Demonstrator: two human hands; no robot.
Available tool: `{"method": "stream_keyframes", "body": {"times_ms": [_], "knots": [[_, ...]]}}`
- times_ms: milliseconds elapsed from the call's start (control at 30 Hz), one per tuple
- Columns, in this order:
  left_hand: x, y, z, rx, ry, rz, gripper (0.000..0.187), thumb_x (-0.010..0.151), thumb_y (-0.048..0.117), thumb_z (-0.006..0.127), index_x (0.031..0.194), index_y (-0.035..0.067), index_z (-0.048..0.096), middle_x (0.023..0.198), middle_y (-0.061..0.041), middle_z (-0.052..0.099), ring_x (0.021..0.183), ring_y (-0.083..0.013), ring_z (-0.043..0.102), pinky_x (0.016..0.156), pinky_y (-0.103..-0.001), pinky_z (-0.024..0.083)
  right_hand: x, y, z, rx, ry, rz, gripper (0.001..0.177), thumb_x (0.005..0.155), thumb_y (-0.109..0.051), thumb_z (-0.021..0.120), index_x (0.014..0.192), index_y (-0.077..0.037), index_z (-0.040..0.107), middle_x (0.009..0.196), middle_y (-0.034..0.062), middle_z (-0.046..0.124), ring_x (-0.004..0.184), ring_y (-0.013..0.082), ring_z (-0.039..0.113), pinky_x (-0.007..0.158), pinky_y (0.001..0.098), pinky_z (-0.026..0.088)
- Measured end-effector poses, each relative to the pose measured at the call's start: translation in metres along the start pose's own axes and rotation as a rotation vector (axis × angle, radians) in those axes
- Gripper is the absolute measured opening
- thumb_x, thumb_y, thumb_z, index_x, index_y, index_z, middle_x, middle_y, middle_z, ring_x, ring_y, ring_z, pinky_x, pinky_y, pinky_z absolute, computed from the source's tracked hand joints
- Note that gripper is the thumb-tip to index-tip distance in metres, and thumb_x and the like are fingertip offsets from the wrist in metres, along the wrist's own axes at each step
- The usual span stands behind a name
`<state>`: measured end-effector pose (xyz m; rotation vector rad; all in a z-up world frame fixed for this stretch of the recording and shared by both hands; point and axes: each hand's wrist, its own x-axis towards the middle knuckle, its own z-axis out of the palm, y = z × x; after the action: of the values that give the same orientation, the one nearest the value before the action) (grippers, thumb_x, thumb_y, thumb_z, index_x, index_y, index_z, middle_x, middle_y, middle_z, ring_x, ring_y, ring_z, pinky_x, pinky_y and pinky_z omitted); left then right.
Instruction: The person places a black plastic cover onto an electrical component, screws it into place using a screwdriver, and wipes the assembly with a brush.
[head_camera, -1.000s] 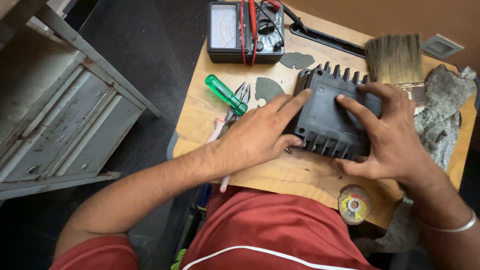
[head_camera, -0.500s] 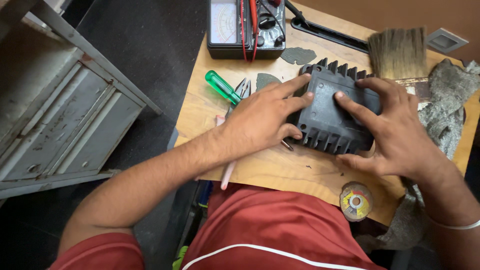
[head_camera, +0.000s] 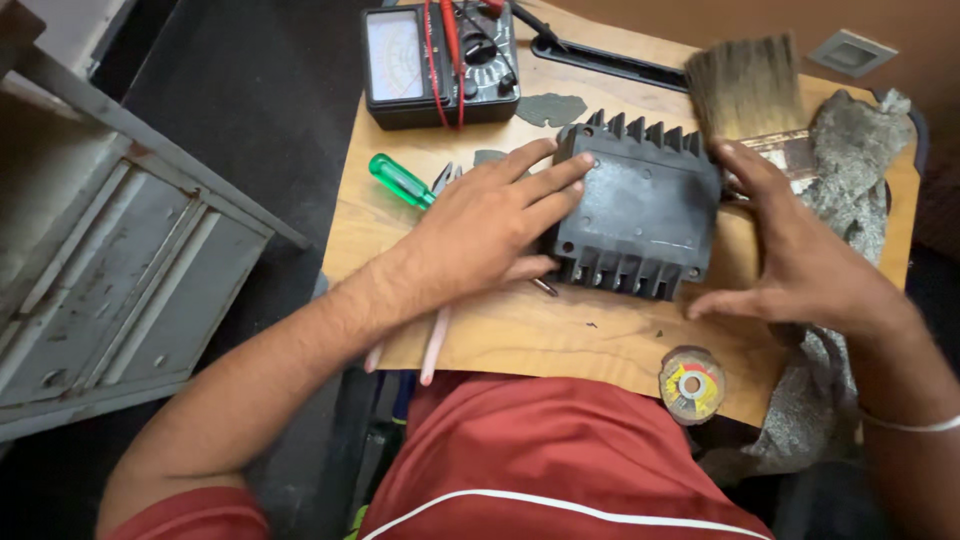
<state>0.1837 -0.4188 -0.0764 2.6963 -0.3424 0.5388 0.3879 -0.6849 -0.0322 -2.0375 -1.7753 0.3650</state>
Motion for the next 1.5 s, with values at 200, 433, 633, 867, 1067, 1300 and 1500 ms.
{"method": "stream_keyframes", "body": {"times_ms": [200, 433, 633, 867, 1067, 1300, 1500], "knots": [[-0.002, -0.008, 0.001, -0.048, -0.009, 0.084, 0.07, 0.078, 0.032, 0.085, 0.134, -0.001, 0.06, 0.156, -0.011, 0.048, 0.147, -0.0359, 0.041, 0.113, -0.046, 0.046, 0.011, 0.003, -0.003, 0.13, -0.006, 0.092, 0.13, 0.055, -0.039, 0.09, 0.159, -0.013, 0.017, 0.162, 0.0262, 0.031, 0.149, 0.0416, 0.038, 0.122, 0.0519, 0.038], [-0.004, -0.008, 0.002, -0.048, 0.033, 0.139, 0.06, 0.084, 0.032, 0.083, 0.13, 0.0, 0.062, 0.154, -0.015, 0.048, 0.145, -0.0397, 0.043, 0.112, -0.048, 0.047, 0.009, 0.009, 0.001, 0.049, -0.028, 0.064, 0.131, 0.051, -0.04, 0.092, 0.156, -0.012, 0.019, 0.162, 0.0255, 0.025, 0.15, 0.043, 0.032, 0.122, 0.053, 0.034], [-0.003, -0.003, -0.001, -0.045, 0.033, 0.153, 0.052, 0.082, 0.027, 0.083, 0.125, 0.004, 0.063, 0.153, -0.015, 0.051, 0.145, -0.042, 0.043, 0.113, -0.048, 0.048, 0.004, 0.015, 0.006, 0.075, 0.015, 0.032, 0.124, 0.054, -0.04, 0.092, 0.153, -0.013, 0.022, 0.161, 0.0248, 0.025, 0.15, 0.0429, 0.032, 0.122, 0.0526, 0.036], [0.0, -0.001, -0.008, -0.021, 0.015, 0.161, 0.05, 0.086, 0.03, 0.081, 0.126, 0.005, 0.064, 0.154, -0.015, 0.051, 0.146, -0.042, 0.043, 0.116, -0.053, 0.044, 0.0, 0.019, 0.008, 0.104, 0.028, 0.007, 0.115, 0.062, -0.042, 0.087, 0.153, -0.013, 0.023, 0.162, 0.026, 0.025, 0.149, 0.0438, 0.035, 0.12, 0.0505, 0.039], [0.017, 0.019, -0.005, 0.057, -0.074, 0.095, 0.066, 0.085, 0.054, 0.072, 0.131, 0.006, 0.063, 0.151, -0.018, 0.049, 0.148, -0.0417, 0.034, 0.118, -0.065, 0.03, -0.003, 0.018, 0.015, 0.093, 0.022, 0.035, 0.117, 0.064, -0.04, 0.088, 0.154, -0.014, 0.017, 0.166, 0.0277, 0.018, 0.152, 0.0451, 0.028, 0.119, 0.0527, 0.031], [0.056, 0.041, 0.032, 0.105, -0.097, 0.171, 0.087, 0.083, 0.068, 0.065, 0.145, 0.007, 0.054, 0.157, -0.02, 0.039, 0.15, -0.0418, 0.027, 0.119, -0.065, 0.022, -0.007, 0.012, 0.004, 0.056, 0.061, 0.01, 0.128, 0.058, -0.04, 0.09, 0.156, -0.016, 0.012, 0.165, 0.0291, 0.019, 0.152, 0.045, 0.029, 0.121, 0.0557, 0.036], [0.038, 0.015, -0.007, 0.032, 0.049, 0.036, 0.074, 0.095, 0.058, 0.07, 0.147, 0.008, 0.053, 0.155, -0.021, 0.045, 0.143, -0.0428, 0.039, 0.119, -0.061, 0.033, -0.026, 0.006, -0.022, -0.077, 0.182, -0.019, 0.115, 0.064, -0.032, 0.086, 0.156, -0.012, 0.021, 0.158, 0.0261, 0.038, 0.147, 0.0394, 0.043, 0.121, 0.0522, 0.043]]}}
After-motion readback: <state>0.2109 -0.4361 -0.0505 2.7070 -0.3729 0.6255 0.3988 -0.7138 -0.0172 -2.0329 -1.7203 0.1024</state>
